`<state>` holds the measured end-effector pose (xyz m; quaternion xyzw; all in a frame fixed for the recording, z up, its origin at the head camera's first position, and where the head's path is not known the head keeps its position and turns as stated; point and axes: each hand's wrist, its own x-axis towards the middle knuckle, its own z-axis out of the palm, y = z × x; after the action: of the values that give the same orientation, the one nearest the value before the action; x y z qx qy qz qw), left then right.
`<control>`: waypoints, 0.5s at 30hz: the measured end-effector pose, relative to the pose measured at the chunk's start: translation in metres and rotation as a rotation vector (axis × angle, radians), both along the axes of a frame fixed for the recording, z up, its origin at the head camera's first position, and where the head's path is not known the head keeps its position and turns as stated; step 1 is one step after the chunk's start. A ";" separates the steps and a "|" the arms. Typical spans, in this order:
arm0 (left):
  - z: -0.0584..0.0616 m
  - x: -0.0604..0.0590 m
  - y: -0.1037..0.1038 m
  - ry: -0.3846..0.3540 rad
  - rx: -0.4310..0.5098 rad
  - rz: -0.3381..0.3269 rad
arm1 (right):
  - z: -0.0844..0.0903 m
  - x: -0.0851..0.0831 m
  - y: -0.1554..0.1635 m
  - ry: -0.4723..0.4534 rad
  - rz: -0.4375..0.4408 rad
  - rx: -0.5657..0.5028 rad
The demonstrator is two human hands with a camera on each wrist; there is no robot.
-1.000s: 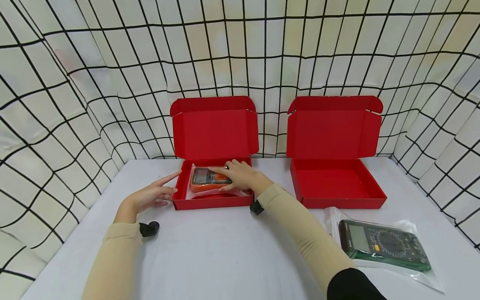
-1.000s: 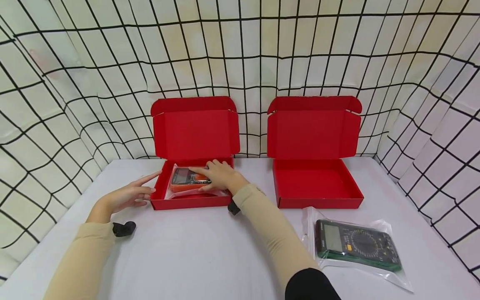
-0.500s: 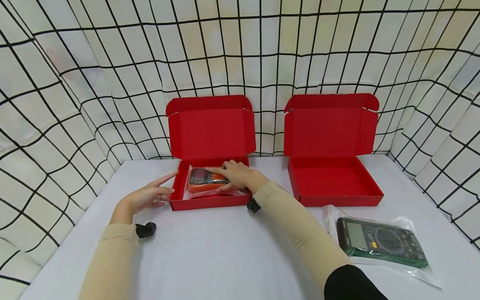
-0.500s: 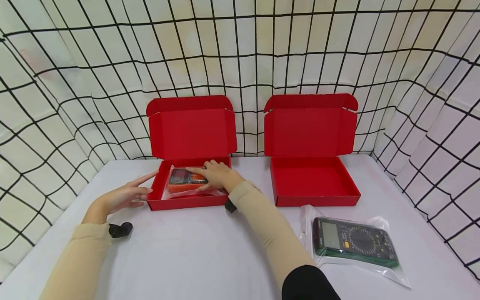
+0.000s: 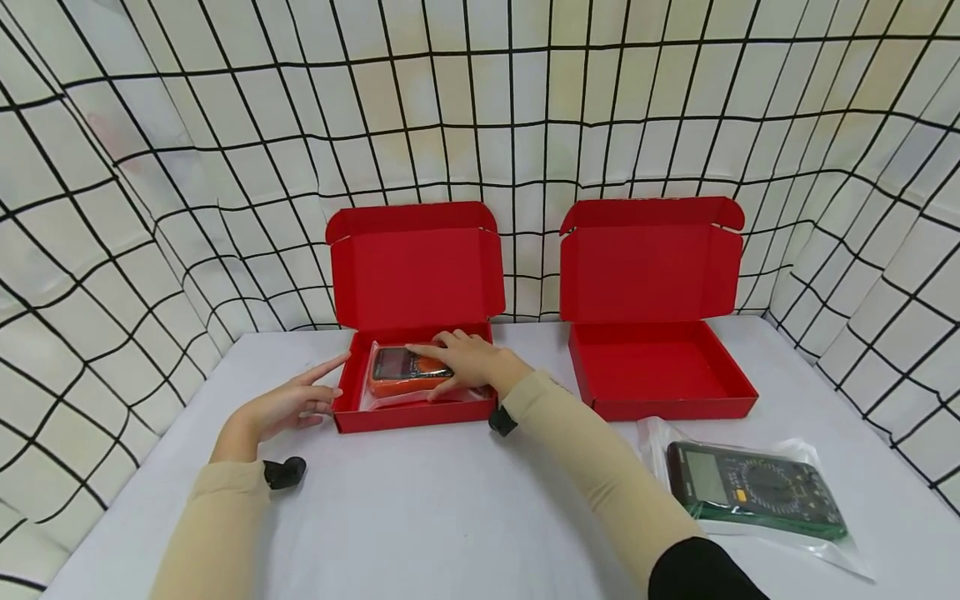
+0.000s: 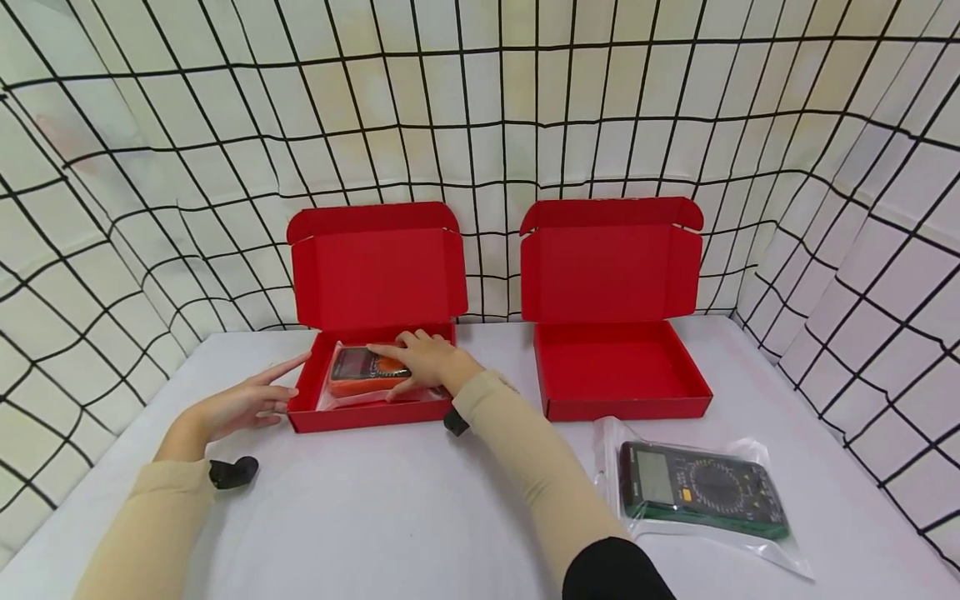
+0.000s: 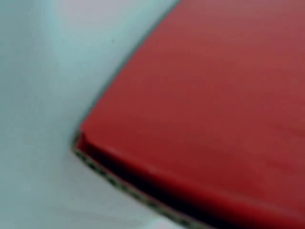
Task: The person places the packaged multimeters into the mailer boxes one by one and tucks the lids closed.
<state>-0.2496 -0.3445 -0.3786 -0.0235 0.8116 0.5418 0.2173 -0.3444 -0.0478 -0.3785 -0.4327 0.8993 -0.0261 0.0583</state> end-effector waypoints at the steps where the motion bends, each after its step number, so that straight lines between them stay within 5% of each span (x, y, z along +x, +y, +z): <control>1: -0.001 0.000 0.000 -0.001 0.003 0.001 | 0.000 0.001 0.001 -0.007 0.004 -0.010; 15: 0.000 0.000 -0.004 0.012 0.018 -0.005 | 0.019 0.007 0.021 -0.080 -0.017 -0.204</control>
<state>-0.2493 -0.3489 -0.3791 -0.0161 0.8081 0.5486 0.2141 -0.3377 -0.0272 -0.3599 -0.4272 0.8926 -0.1353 0.0494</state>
